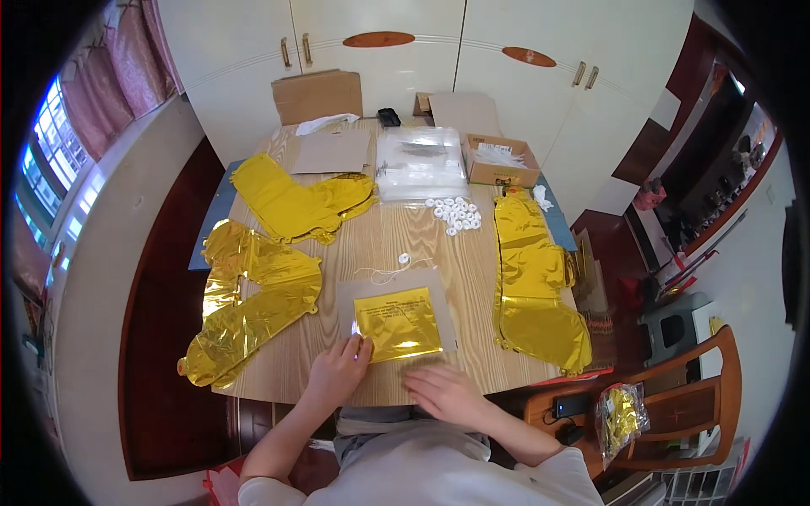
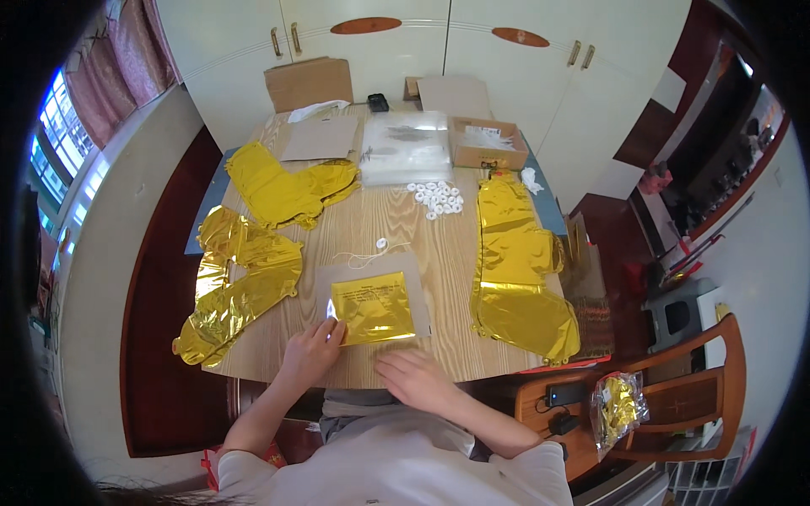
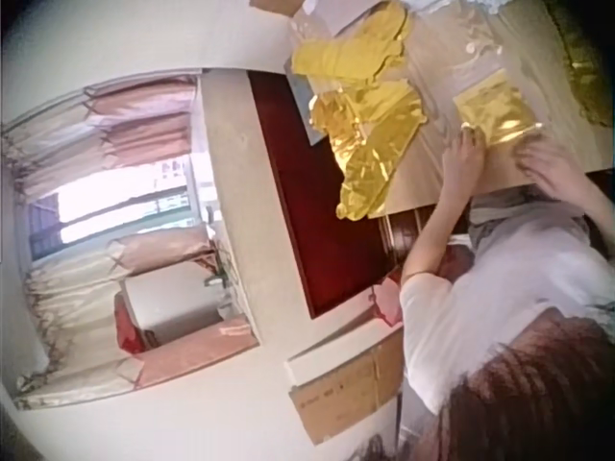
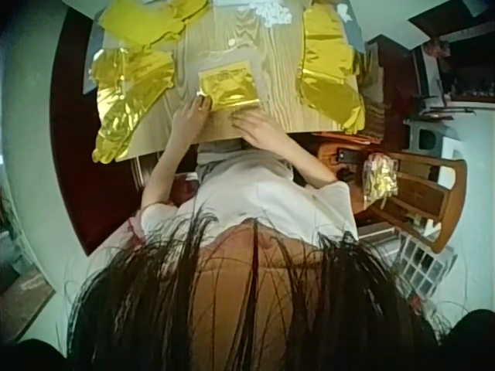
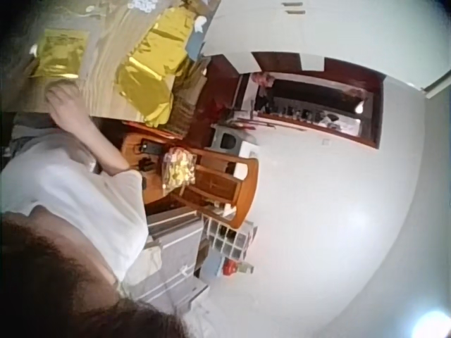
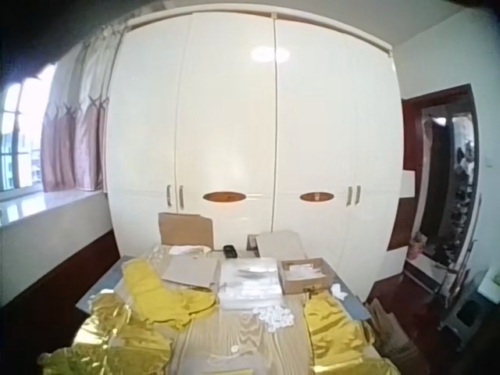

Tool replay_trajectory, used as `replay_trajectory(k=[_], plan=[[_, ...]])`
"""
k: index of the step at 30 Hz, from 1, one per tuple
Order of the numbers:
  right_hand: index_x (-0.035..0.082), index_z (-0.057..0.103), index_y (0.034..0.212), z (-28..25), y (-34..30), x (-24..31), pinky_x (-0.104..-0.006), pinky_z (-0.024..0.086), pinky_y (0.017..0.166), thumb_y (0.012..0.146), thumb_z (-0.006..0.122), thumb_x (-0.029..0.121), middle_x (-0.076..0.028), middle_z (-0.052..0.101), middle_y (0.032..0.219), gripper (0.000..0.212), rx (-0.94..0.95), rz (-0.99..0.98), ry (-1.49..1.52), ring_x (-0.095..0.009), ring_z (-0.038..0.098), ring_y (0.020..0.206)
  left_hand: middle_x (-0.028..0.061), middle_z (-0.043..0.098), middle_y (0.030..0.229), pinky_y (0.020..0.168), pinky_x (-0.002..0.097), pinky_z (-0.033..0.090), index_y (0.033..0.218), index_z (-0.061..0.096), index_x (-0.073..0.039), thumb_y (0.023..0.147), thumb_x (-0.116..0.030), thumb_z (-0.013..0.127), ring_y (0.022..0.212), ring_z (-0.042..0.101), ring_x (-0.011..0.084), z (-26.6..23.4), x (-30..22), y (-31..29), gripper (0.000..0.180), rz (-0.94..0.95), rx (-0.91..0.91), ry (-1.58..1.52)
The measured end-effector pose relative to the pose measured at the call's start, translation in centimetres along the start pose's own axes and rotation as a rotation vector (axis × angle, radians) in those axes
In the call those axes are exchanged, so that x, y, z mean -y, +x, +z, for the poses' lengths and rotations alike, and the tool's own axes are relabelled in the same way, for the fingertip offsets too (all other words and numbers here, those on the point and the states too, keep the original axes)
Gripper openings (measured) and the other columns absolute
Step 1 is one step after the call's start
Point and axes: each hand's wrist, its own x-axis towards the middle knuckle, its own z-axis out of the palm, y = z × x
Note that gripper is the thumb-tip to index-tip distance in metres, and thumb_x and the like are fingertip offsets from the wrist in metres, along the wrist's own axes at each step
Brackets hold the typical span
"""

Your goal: Folding and organizing gold foil balloons for packaging on a table.

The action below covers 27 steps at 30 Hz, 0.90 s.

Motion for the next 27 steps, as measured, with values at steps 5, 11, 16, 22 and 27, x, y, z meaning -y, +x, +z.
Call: replay_trajectory(k=[5,11,16,22,27], plan=[[0.01,0.068,0.112,0.1,1.3,-4.0,-0.042,0.047,0.101,0.084,0.069,0.015,-0.008,0.066,0.118,0.028,-0.069,0.01,-0.196,-0.028,0.061,0.114,0.014,0.06,0.123,0.094,0.0424,0.05,0.12,0.061,-0.004,0.087,-0.024,0.064,0.119,0.056,0.0307,-1.1,-0.1,0.2,0.039,-0.031,0.009,-0.192],[0.01,0.067,0.117,1.4,1.2,-5.6,-0.0424,0.04,0.109,0.083,0.064,0.014,-0.006,0.064,0.126,0.034,0.033,0.015,-0.268,-0.024,0.056,0.124,0.0134,0.05,0.141,0.111,0.048,0.035,0.134,0.054,-0.009,0.093,-0.025,0.059,0.133,0.045,0.0348,1.5,0.4,1.9,0.045,0.032,0.095,-0.313],[0.01,0.069,0.115,1.7,0.7,-5.6,-0.0416,0.041,0.109,0.082,0.064,0.014,-0.005,0.065,0.125,0.033,0.038,0.027,-0.254,-0.022,0.057,0.123,0.0133,0.045,0.147,0.114,0.0509,0.03,0.141,0.049,-0.013,0.095,-0.025,0.056,0.139,0.038,0.0364,3.0,0.5,1.7,0.048,0.05,0.16,-0.363],[0.011,0.069,0.114,1.6,0.4,-5.7,-0.0409,0.042,0.109,0.082,0.062,0.014,-0.004,0.066,0.123,0.033,0.043,0.025,-0.255,-0.021,0.059,0.121,0.0122,0.045,0.148,0.114,0.0511,0.029,0.141,0.049,-0.015,0.096,-0.027,0.055,0.139,0.039,0.0362,3.5,0.5,1.5,0.047,0.046,0.17,-0.362],[0.011,0.07,0.113,1.8,0.2,-5.8,-0.0413,0.043,0.108,0.081,0.06,0.013,-0.005,0.066,0.124,0.033,0.042,0.023,-0.252,-0.022,0.06,0.12,0.0104,0.047,0.147,0.113,0.0508,0.031,0.14,0.051,-0.017,0.096,-0.029,0.055,0.138,0.04,0.0348,3.6,0.6,1.5,0.046,0.057,0.16,-0.32]])
